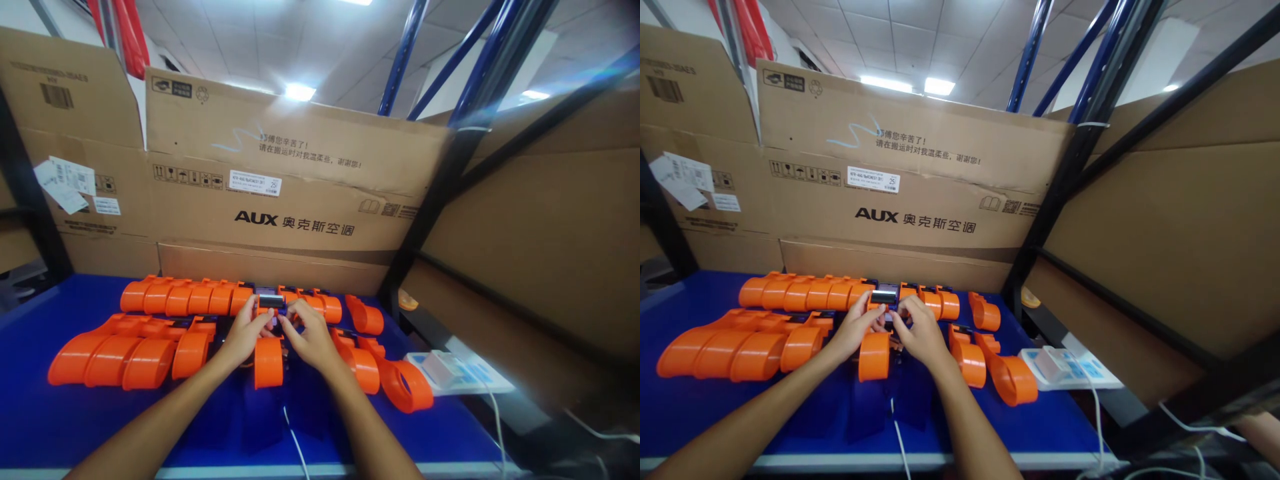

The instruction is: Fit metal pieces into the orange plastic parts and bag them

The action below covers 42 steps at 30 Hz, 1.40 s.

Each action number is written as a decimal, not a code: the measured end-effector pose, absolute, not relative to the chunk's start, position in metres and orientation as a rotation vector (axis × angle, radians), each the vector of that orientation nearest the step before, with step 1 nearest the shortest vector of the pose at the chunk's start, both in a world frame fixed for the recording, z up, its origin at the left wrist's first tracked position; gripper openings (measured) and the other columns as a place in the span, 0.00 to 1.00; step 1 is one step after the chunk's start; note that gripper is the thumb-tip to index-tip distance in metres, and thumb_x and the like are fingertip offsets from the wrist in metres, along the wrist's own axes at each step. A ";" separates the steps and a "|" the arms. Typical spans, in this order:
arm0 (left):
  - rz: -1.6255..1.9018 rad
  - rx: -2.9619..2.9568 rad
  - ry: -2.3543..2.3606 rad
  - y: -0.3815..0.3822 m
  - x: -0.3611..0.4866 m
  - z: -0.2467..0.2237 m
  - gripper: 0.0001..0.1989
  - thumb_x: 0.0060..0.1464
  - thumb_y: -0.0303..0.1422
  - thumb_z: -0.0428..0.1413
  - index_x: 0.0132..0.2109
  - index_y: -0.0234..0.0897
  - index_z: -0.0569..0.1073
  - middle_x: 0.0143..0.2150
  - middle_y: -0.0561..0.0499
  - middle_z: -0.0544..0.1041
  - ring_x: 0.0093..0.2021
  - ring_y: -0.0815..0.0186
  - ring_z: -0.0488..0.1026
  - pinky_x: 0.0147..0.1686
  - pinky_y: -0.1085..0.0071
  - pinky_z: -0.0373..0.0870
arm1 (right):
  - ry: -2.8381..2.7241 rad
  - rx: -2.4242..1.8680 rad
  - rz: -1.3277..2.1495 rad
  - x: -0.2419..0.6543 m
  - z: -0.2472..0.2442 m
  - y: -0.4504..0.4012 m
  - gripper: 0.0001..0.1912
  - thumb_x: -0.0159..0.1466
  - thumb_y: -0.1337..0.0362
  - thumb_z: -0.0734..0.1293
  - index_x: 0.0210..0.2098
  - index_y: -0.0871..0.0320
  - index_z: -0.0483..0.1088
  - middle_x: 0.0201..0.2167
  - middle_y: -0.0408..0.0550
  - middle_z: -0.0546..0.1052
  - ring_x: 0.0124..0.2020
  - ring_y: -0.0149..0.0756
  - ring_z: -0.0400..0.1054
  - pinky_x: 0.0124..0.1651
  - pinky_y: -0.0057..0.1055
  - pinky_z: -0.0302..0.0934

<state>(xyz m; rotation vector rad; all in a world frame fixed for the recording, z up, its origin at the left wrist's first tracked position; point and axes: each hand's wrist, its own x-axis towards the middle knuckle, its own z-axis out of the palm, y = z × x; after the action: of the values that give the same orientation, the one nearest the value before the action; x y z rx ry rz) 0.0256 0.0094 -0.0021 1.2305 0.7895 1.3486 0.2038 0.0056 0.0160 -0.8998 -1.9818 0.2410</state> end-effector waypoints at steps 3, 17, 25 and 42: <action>1.346 1.227 0.790 0.008 0.026 -0.001 0.20 0.52 0.45 0.64 0.43 0.38 0.69 0.28 0.57 0.72 0.23 0.71 0.72 0.25 0.76 0.70 | -2.000 -0.928 0.255 0.204 0.016 0.005 0.09 0.70 0.61 0.65 0.32 0.54 0.66 0.30 0.45 0.72 0.32 0.37 0.66 0.35 0.32 0.62; 1.386 1.063 0.700 0.016 0.029 -0.008 0.22 0.50 0.44 0.66 0.45 0.38 0.69 0.29 0.55 0.75 0.23 0.68 0.74 0.26 0.73 0.72 | -1.737 -0.946 0.467 0.200 0.015 0.002 0.07 0.69 0.58 0.65 0.35 0.53 0.66 0.38 0.48 0.78 0.38 0.41 0.73 0.44 0.38 0.66; 1.156 0.951 0.606 -0.001 0.031 0.000 0.43 0.50 0.41 0.66 0.69 0.43 0.58 0.28 0.53 0.79 0.23 0.61 0.78 0.27 0.68 0.75 | -1.436 -0.909 0.798 0.190 0.012 0.010 0.17 0.69 0.47 0.63 0.47 0.52 0.70 0.40 0.47 0.77 0.40 0.42 0.74 0.42 0.36 0.69; 1.156 1.047 0.503 -0.001 0.035 -0.001 0.29 0.49 0.37 0.69 0.58 0.38 0.74 0.54 0.39 0.79 0.50 0.53 0.79 0.48 0.60 0.76 | -1.400 -0.889 1.026 0.186 0.011 0.010 0.22 0.62 0.41 0.69 0.38 0.52 0.64 0.33 0.44 0.75 0.33 0.38 0.71 0.33 0.30 0.67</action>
<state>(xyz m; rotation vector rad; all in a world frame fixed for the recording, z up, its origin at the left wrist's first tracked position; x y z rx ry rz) 0.0350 -0.0013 -0.0010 1.0475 0.5026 1.1560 0.1865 0.0100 0.0110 -0.8888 -1.3997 1.0262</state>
